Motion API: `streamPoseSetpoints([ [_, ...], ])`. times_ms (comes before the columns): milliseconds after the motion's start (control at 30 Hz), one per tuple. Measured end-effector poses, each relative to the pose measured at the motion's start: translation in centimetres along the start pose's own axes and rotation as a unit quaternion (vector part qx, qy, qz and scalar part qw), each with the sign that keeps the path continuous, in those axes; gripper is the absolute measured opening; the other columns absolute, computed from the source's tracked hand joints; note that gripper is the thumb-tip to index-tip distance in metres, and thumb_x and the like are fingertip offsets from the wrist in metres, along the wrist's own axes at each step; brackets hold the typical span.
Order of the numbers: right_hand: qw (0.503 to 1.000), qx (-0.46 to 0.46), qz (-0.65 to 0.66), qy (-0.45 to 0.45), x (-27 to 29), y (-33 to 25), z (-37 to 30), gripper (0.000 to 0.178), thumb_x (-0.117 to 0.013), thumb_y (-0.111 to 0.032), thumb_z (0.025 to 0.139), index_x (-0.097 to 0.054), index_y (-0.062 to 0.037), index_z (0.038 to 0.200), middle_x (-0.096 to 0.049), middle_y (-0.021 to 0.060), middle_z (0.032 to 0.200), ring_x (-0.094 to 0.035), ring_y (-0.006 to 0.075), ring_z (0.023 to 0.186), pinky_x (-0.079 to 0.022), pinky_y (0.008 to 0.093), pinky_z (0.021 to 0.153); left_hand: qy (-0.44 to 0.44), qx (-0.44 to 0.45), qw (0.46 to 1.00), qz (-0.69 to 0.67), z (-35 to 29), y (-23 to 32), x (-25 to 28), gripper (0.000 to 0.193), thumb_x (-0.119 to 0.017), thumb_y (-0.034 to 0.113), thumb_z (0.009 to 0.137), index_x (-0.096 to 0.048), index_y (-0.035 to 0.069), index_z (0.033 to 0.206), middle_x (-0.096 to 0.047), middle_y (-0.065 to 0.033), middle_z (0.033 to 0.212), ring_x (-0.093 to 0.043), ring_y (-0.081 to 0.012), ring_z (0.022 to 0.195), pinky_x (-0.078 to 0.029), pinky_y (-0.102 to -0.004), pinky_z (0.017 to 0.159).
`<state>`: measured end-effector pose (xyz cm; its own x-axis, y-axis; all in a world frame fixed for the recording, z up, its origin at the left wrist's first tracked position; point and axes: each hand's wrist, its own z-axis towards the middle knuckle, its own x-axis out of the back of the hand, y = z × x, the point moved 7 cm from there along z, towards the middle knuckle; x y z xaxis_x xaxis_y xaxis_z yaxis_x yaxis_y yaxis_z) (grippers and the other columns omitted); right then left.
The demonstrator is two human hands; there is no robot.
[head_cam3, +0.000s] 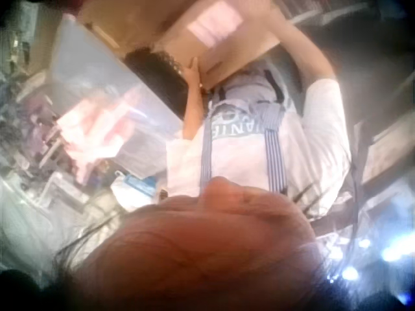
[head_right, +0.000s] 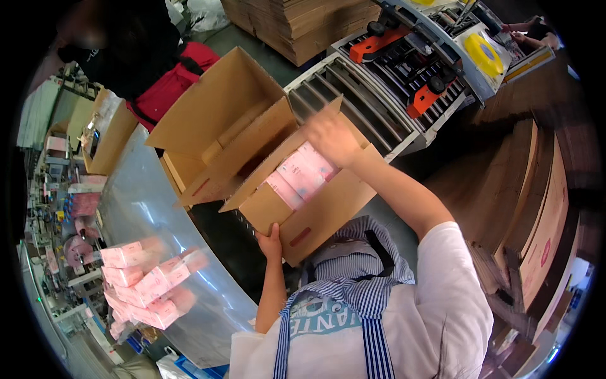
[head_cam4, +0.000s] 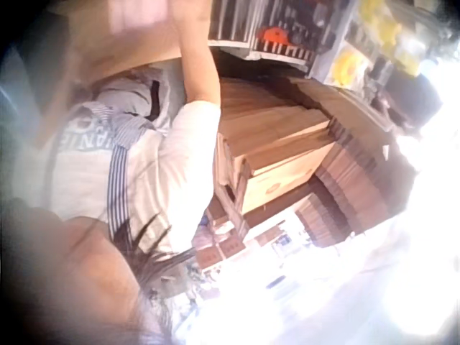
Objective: The person packs pink rectangular packages into cardboard boxes on a metal table. They arrange the items, close the box flaps, and move the boxes to a conveyor belt where they are sealed with tape. The person also handles bubble wrap and interacts with a machine control panel.
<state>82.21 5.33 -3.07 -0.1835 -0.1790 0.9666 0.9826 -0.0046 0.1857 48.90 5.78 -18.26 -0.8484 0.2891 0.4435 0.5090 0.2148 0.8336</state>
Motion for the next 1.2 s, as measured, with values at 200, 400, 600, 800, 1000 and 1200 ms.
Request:
streamPoseSetpoints([
  [200,0.975,-0.141,0.153,0.079,-3.0,1.7,-9.2,0.041,-0.065,-0.033,0.073,-0.058,-0.0071,0.104,-0.055,0.0081,0.109,-0.049,0.0258,0.109,-0.021,0.0509,0.107,-0.036,-0.039,0.998,-0.036,0.1,-3.7,-0.6,0.081,-0.073,0.039,0.073,-0.034,-0.004,0.13,-0.048,-0.0195,0.123,-0.048,-0.0299,0.111,-0.038,-0.0354,0.093],
  [400,0.872,-0.457,0.153,0.081,-9.6,10.3,-11.0,0.033,-0.056,-0.029,0.084,-0.049,-0.0093,0.11,-0.055,0.0117,0.103,-0.052,0.0279,0.102,-0.038,0.0438,0.093,-0.026,0.101,0.977,-0.184,-2.7,-1.9,-1.7,0.057,-0.058,0.032,0.089,-0.036,0.0,0.13,-0.048,-0.0123,0.124,-0.048,-0.023,0.11,-0.038,-0.0339,0.093],
  [600,0.871,-0.401,0.265,-0.1,-14.3,19.2,-4.4,0.035,-0.043,-0.035,0.092,-0.062,-0.0057,0.092,-0.06,0.0117,0.097,-0.056,0.0285,0.095,-0.047,0.038,0.081,-0.048,0.18,0.956,-0.225,-4.7,3.4,-10.5,0.059,-0.053,0.023,0.091,-0.024,0.0,0.137,-0.04,-0.0148,0.133,-0.043,-0.0244,0.118,-0.035,-0.0348,0.098],
  [800,0.892,-0.397,0.215,-0.037,-16.4,35.2,-2.8,0.031,-0.045,-0.033,0.09,-0.061,-0.006,0.088,-0.061,0.0089,0.098,-0.057,0.0269,0.094,-0.047,0.0383,0.081,-0.045,0.079,0.985,-0.15,2.5,10.1,-22.4,0.059,-0.051,0.021,0.093,-0.021,0.0,0.138,-0.038,-0.015,0.135,-0.042,-0.0246,0.119,-0.034,-0.0335,0.099],
  [1000,0.965,-0.191,0.104,0.144,-14.6,45.0,-2.6,0.022,-0.048,-0.015,0.08,-0.057,-0.0073,0.099,-0.056,0.0067,0.11,-0.049,0.0238,0.11,-0.041,0.0364,0.093,-0.124,-0.071,0.988,-0.064,12.6,20.5,-32.3,0.066,-0.046,0.027,0.095,-0.008,-0.003,0.14,-0.027,-0.0227,0.14,-0.034,-0.0301,0.126,-0.028,-0.0367,0.104],
  [1200,0.955,-0.21,0.162,0.134,-16.4,43.1,-6.3,0.029,-0.045,-0.012,0.08,-0.054,-0.0063,0.107,-0.051,0.0088,0.121,-0.045,0.0249,0.117,-0.036,0.0385,0.101,-0.177,-0.107,0.978,0.042,13.4,24.1,-38.7,0.077,-0.041,0.036,0.095,0.007,-0.005,0.139,-0.018,-0.0286,0.141,-0.027,-0.0338,0.13,-0.024,-0.0378,0.106],
])
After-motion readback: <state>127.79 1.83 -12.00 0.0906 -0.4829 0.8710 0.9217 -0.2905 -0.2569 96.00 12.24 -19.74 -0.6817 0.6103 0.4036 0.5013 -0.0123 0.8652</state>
